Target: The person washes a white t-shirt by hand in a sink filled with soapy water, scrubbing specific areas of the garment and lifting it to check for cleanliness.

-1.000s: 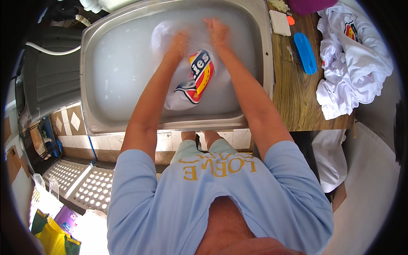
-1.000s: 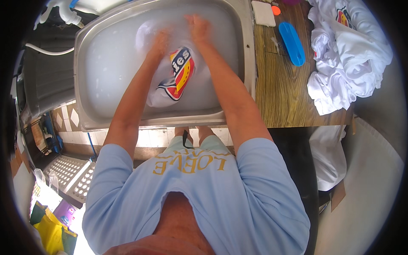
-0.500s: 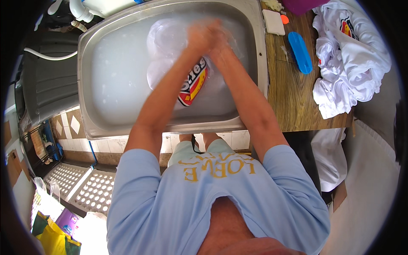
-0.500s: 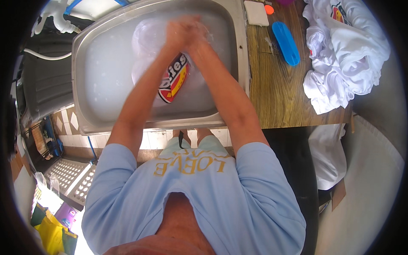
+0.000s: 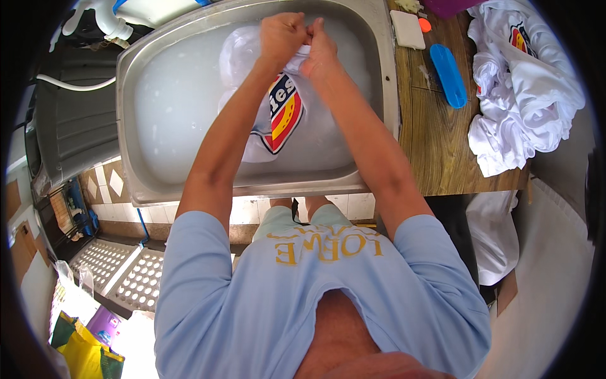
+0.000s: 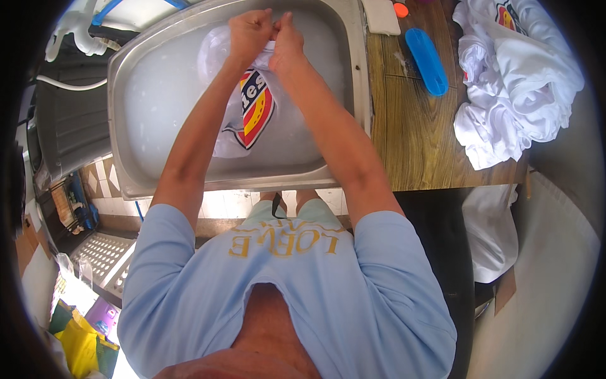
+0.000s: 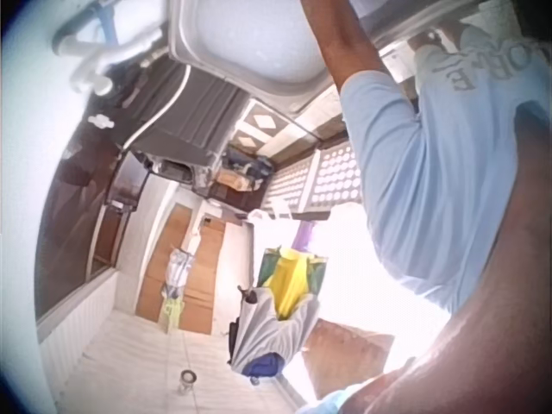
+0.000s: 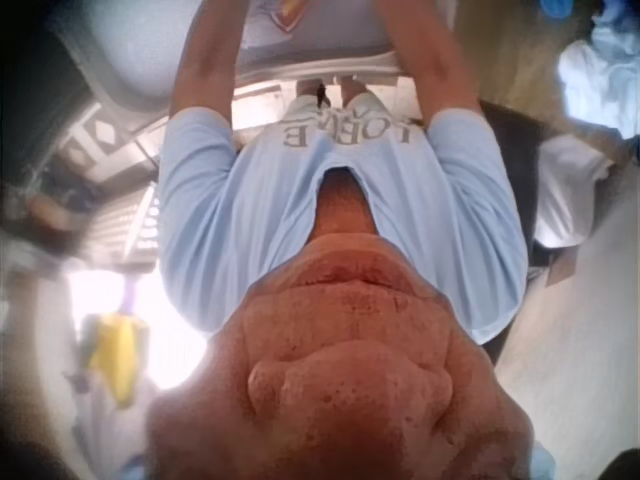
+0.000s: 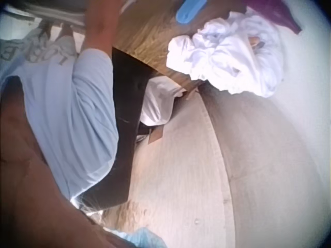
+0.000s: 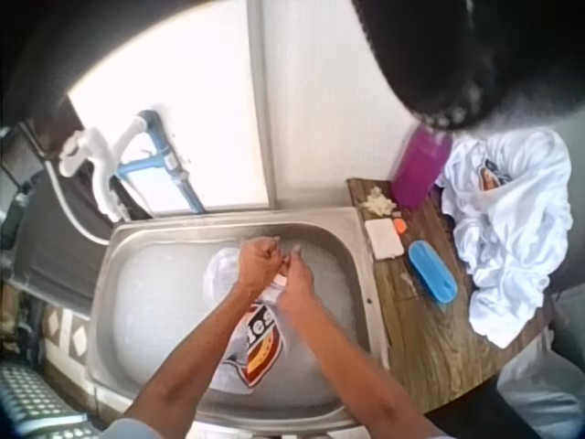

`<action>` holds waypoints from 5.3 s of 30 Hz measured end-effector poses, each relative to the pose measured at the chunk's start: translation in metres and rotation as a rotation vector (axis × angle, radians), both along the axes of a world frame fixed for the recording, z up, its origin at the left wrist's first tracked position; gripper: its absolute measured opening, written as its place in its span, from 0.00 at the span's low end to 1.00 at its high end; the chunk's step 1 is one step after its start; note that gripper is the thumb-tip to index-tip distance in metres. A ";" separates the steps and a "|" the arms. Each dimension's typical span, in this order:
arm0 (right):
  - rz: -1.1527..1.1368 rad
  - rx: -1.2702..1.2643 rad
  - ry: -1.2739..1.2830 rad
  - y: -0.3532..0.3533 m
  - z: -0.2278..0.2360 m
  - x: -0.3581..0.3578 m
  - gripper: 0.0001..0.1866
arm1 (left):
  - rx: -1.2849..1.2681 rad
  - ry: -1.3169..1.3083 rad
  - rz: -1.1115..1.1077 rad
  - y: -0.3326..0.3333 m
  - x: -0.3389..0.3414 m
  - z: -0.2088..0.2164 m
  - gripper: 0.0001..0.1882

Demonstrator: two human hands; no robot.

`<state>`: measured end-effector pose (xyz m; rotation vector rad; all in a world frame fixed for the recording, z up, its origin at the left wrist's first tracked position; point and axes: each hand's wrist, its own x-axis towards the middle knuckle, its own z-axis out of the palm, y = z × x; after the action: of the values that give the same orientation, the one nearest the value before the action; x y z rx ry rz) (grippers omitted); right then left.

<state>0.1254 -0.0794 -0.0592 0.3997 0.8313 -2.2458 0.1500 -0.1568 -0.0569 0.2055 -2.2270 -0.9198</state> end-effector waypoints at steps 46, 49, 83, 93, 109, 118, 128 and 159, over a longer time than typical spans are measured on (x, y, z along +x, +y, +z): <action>0.058 -0.027 0.012 0.014 0.018 -0.015 0.23 | 0.830 0.039 0.012 -0.013 0.020 0.011 0.27; 0.083 -0.064 0.031 0.015 0.013 -0.018 0.23 | 0.832 0.040 0.004 -0.013 0.023 0.013 0.27; 0.477 0.202 0.593 0.038 0.044 -0.028 0.09 | 0.947 -0.159 -0.318 -0.048 0.060 0.020 0.12; 0.550 0.438 0.794 0.022 0.025 -0.017 0.10 | 0.584 -0.272 0.123 -0.028 0.073 0.028 0.11; 0.406 0.700 1.525 0.016 0.031 0.000 0.07 | 0.924 -0.178 0.011 -0.022 0.084 0.012 0.07; 0.461 0.807 1.541 0.017 0.040 0.003 0.06 | 0.495 -0.145 0.012 -0.022 0.083 0.008 0.05; 0.504 0.474 1.122 0.013 0.034 -0.005 0.06 | 0.894 -0.090 -0.093 -0.020 0.080 0.019 0.05; 0.405 0.601 1.373 0.010 0.036 0.007 0.06 | 0.139 -0.082 0.033 -0.026 0.083 0.032 0.06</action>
<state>0.1326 -0.0692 -0.0233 -1.1119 2.0162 -1.6027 0.2333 -0.1824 -0.0244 0.3486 -2.2284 -1.0664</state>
